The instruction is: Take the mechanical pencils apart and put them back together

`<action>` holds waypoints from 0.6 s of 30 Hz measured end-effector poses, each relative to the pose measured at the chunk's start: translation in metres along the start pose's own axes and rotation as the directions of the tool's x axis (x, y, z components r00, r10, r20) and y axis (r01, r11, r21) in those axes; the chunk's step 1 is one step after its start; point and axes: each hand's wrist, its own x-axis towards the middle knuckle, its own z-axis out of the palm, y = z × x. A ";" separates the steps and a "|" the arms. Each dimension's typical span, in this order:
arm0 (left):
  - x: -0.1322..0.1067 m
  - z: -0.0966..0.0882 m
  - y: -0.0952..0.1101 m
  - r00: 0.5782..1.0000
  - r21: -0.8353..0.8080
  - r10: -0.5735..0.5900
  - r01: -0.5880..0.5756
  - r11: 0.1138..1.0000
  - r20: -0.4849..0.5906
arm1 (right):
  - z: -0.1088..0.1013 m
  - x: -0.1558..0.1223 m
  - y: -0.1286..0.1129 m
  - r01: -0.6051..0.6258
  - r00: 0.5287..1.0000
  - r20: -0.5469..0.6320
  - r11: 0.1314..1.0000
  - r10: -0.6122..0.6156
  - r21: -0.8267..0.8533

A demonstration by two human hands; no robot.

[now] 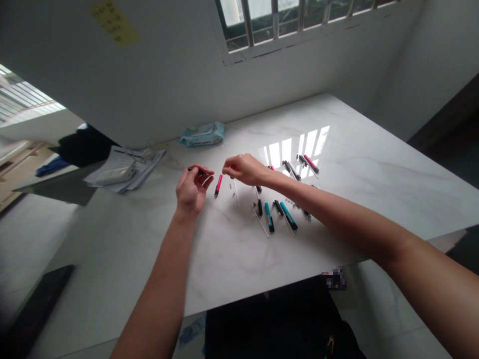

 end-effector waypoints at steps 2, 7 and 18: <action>0.002 -0.004 -0.003 0.997 0.263 0.032 -0.014 0.965 -0.066 | -0.001 0.000 0.005 0.014 1.000 0.028 0.995 -0.012 -0.094; -0.007 -0.007 -0.014 0.985 0.818 0.170 -0.106 0.566 0.010 | 0.003 -0.001 0.016 0.086 0.981 0.189 0.969 -0.042 -0.232; -0.003 -0.010 -0.016 0.978 0.662 0.195 -0.198 0.723 0.079 | 0.018 -0.003 0.020 0.108 0.985 0.155 0.978 -0.081 -0.178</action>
